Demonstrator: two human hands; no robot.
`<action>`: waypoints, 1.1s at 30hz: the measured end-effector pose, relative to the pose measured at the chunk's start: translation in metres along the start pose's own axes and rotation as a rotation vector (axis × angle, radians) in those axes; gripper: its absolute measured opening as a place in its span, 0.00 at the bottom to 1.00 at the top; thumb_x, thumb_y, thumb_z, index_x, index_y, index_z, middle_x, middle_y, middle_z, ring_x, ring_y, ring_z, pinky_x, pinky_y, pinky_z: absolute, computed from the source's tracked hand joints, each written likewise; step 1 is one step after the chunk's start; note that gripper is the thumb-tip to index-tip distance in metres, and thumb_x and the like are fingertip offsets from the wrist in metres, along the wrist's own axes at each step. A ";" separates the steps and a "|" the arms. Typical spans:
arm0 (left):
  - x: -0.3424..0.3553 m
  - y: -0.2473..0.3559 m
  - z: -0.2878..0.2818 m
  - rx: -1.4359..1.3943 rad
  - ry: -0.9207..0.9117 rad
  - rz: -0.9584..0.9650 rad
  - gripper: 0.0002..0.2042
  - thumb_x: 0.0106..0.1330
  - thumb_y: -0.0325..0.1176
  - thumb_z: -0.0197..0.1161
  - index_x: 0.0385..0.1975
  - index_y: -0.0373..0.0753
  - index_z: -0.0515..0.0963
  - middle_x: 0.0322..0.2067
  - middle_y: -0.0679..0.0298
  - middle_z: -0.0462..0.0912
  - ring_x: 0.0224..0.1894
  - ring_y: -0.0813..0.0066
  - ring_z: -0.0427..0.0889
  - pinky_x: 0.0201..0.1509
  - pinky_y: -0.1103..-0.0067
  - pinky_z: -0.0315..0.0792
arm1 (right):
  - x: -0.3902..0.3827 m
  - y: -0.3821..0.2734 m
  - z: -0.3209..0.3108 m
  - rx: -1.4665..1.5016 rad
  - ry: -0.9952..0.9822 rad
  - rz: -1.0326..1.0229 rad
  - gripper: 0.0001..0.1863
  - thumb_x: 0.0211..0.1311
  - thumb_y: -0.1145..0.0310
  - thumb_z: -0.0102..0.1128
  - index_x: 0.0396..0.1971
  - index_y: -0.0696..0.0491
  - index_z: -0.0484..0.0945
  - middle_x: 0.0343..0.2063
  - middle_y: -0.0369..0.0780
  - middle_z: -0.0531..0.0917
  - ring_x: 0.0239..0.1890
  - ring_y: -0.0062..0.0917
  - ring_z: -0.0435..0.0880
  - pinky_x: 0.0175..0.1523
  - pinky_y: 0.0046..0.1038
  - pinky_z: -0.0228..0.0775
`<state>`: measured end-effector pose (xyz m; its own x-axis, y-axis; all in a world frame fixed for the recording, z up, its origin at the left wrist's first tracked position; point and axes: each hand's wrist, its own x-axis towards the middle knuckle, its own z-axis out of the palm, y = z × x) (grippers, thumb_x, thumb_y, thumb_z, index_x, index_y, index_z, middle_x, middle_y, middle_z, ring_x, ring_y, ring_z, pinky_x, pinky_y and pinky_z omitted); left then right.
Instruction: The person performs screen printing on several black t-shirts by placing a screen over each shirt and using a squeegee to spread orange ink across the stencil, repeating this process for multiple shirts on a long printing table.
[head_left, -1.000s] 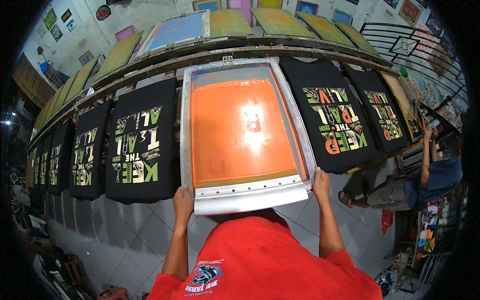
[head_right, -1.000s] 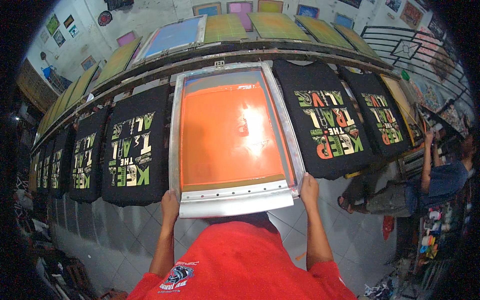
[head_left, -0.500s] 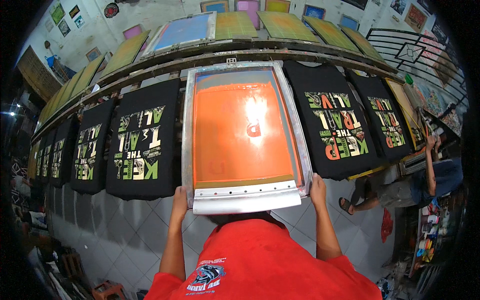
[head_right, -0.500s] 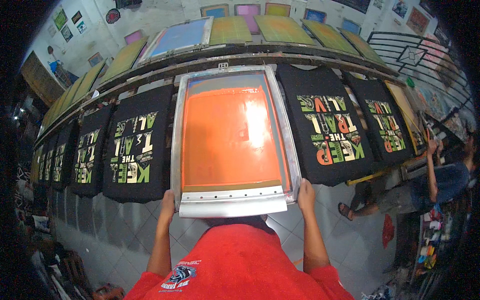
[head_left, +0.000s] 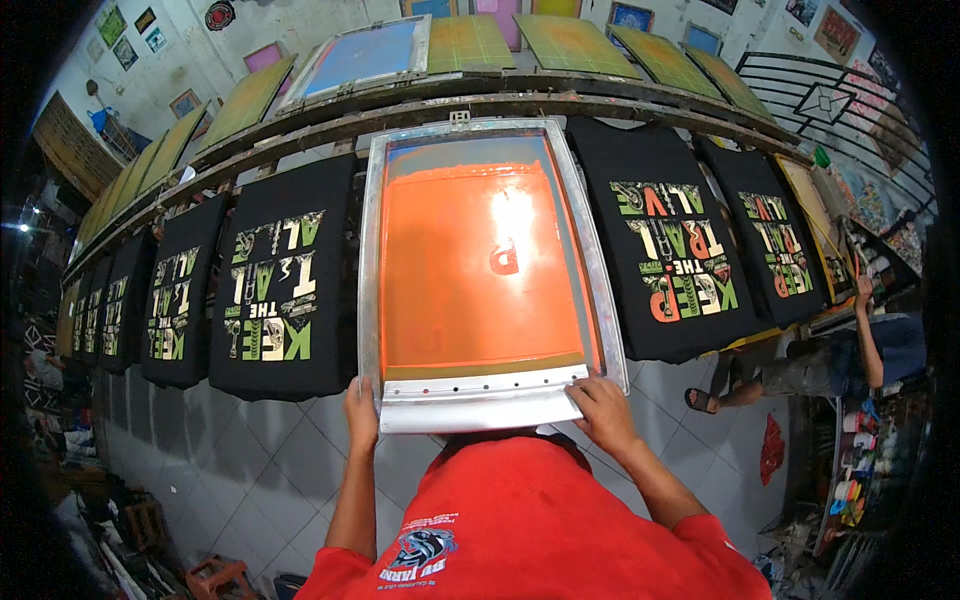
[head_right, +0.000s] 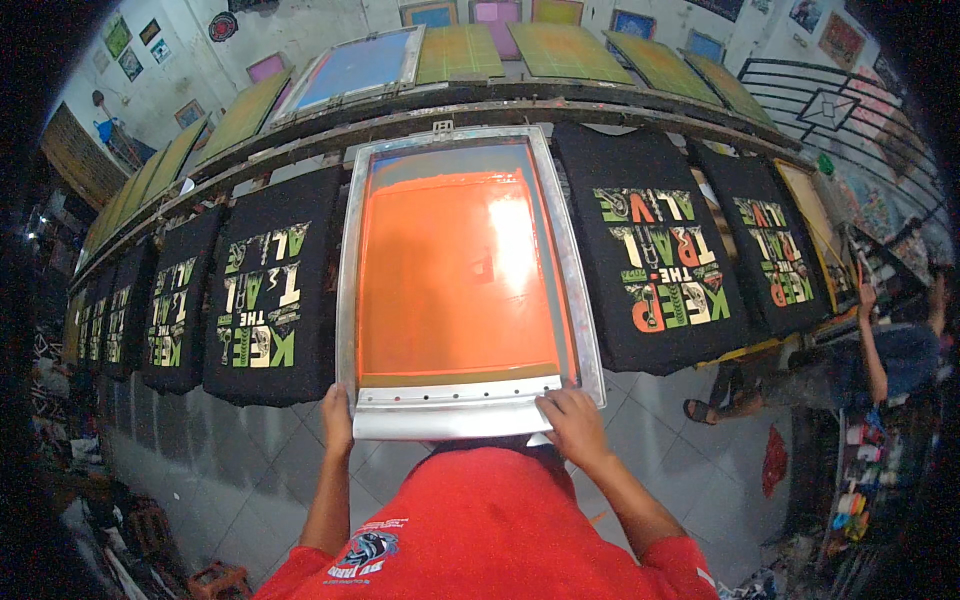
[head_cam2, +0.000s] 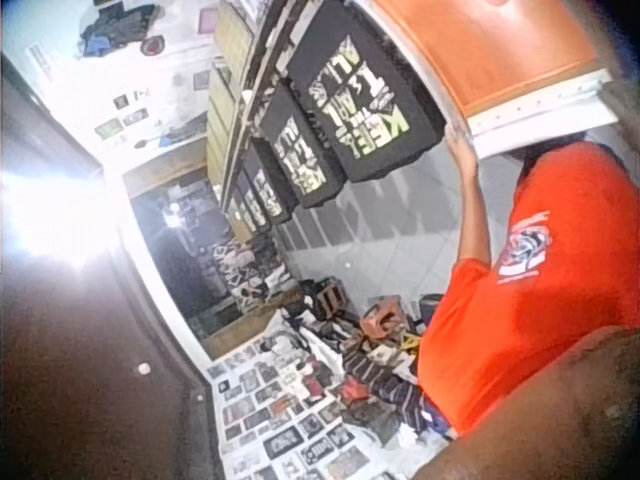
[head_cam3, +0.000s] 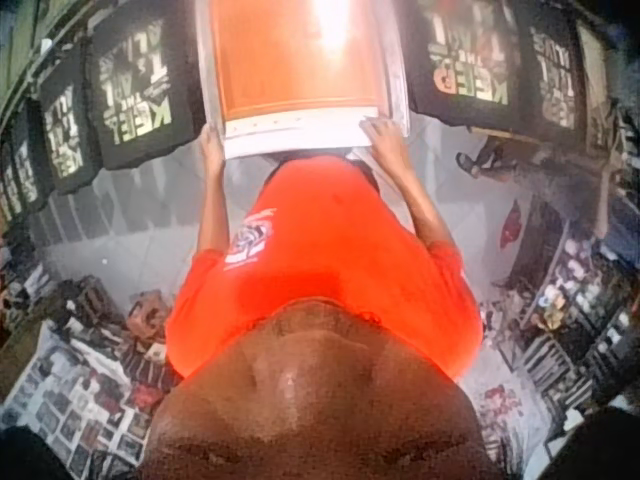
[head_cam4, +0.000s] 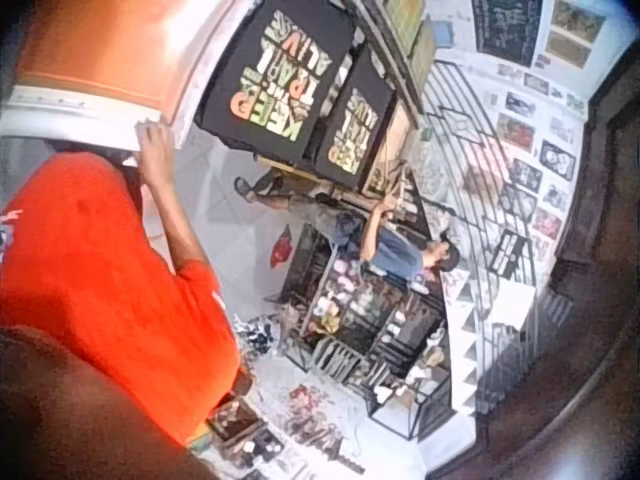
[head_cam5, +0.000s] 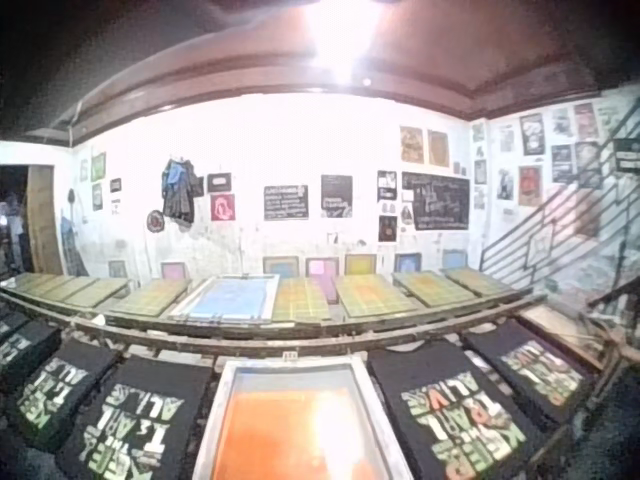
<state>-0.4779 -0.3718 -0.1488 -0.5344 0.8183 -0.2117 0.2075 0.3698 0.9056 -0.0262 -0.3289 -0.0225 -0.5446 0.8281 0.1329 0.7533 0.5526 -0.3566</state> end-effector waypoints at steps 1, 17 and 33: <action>0.001 -0.002 0.003 0.046 0.025 -0.001 0.27 0.74 0.48 0.50 0.53 0.24 0.72 0.49 0.43 0.79 0.53 0.56 0.77 0.58 0.69 0.67 | 0.003 0.001 -0.004 -0.011 -0.004 -0.030 0.29 0.38 0.73 0.72 0.48 0.54 0.78 0.48 0.41 0.79 0.53 0.38 0.75 0.58 0.40 0.66; -0.008 0.035 0.002 0.036 0.050 0.074 0.22 0.71 0.47 0.54 0.51 0.30 0.73 0.43 0.45 0.79 0.48 0.50 0.78 0.53 0.65 0.69 | 0.089 -0.004 -0.062 0.006 -0.168 0.023 0.19 0.39 0.73 0.66 0.38 0.54 0.80 0.32 0.44 0.83 0.38 0.41 0.82 0.44 0.39 0.75; 0.080 0.260 -0.003 0.826 -0.606 0.779 0.15 0.43 0.27 0.69 0.34 0.40 0.80 0.29 0.56 0.82 0.36 0.53 0.82 0.39 0.62 0.76 | 0.185 0.044 -0.089 0.021 -0.200 0.017 0.16 0.39 0.71 0.69 0.34 0.50 0.85 0.27 0.44 0.84 0.31 0.40 0.84 0.38 0.38 0.76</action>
<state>-0.4693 -0.2113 0.0713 0.3665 0.9283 -0.0619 0.8548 -0.3097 0.4165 -0.0615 -0.1431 0.0688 -0.5958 0.8009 -0.0589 0.7562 0.5348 -0.3771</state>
